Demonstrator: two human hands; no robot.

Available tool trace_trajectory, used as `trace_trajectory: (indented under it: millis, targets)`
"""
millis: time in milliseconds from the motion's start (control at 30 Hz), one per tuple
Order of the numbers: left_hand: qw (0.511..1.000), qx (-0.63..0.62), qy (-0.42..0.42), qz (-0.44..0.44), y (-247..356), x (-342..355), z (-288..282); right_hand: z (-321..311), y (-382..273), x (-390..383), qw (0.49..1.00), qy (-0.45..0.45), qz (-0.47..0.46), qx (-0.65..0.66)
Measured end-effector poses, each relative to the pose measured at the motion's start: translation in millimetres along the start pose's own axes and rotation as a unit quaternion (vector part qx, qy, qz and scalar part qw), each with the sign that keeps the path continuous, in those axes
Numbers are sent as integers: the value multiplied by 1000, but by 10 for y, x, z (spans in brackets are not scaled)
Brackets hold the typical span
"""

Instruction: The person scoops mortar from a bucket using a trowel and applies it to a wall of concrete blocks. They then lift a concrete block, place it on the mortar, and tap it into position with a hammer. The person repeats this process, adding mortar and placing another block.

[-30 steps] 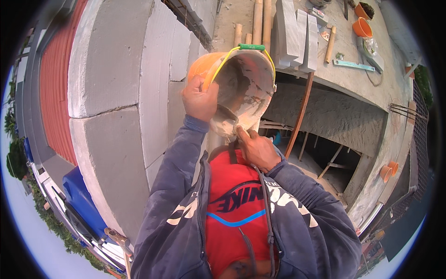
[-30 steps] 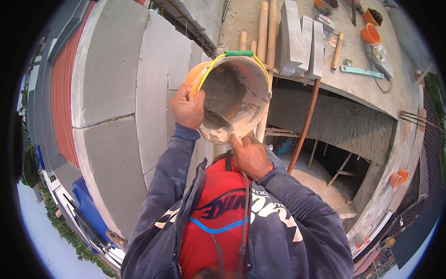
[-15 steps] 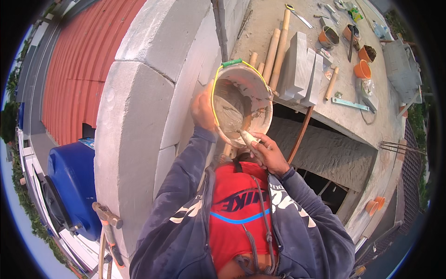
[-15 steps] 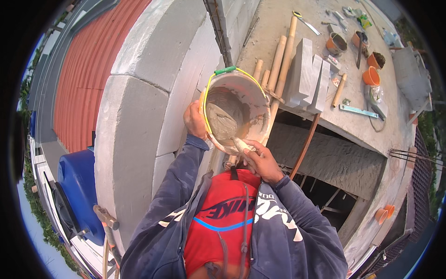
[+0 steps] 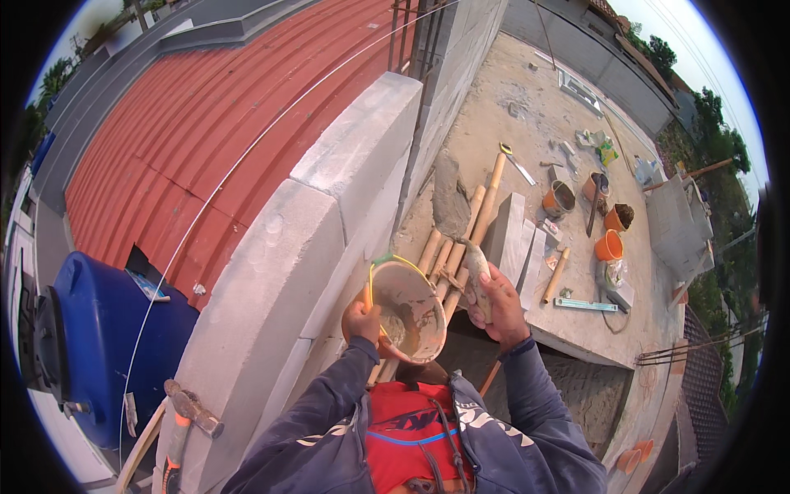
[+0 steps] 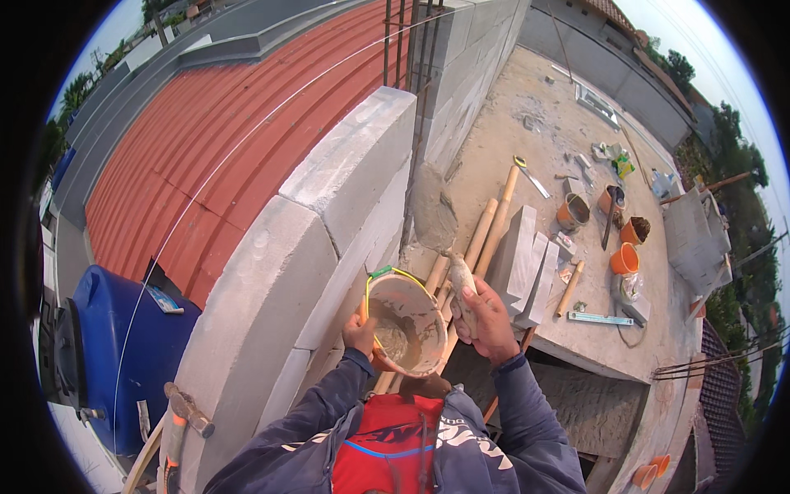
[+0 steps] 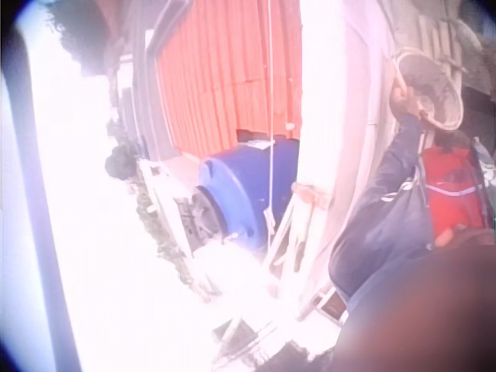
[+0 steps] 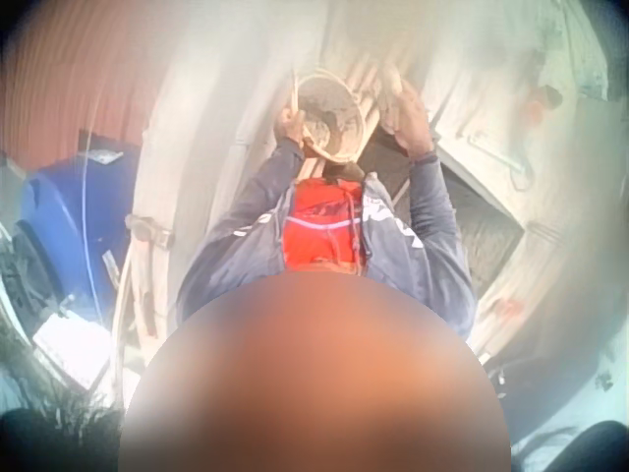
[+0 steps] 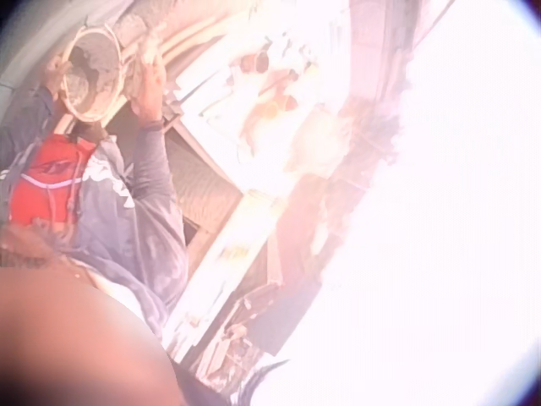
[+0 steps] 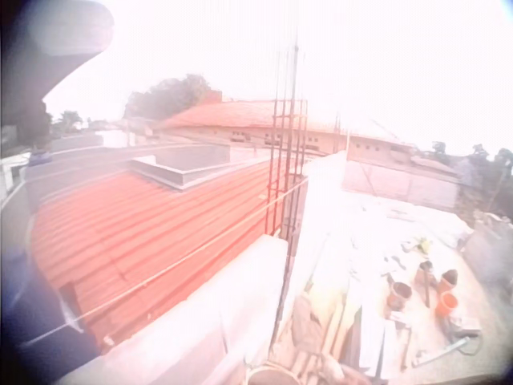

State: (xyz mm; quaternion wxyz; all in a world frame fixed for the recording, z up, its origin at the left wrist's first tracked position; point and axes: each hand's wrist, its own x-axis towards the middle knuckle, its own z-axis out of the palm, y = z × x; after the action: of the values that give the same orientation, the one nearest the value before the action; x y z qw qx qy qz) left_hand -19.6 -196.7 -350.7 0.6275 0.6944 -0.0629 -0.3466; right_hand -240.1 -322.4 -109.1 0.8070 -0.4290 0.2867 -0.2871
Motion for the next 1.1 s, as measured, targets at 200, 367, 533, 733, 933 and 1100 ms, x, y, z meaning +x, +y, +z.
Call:
trace_trajectory:
  millis: [200,367,533,733,933,1100]
  targets:
    - [991,121,49,-24,-347,263,48,-181,-910,1856,976,-96,-74,-180]
    - [988,141,65,-11,-672,343,78,-382,-1479,3314,761,-93,-369,-525]
    - [980,154,115,-53,-582,346,239,-568,-1848,4102,603,-89,-450,-653]
    - [971,187,146,-40,-830,514,411,-801,-1754,4317,478,-94,-534,-691]
    - [961,211,166,-71,-1106,655,400,-799,-1760,4058,501,-140,-542,-660]
    - [963,207,156,-71,-857,642,555,-339,-1484,3800,517,-115,-484,-696]
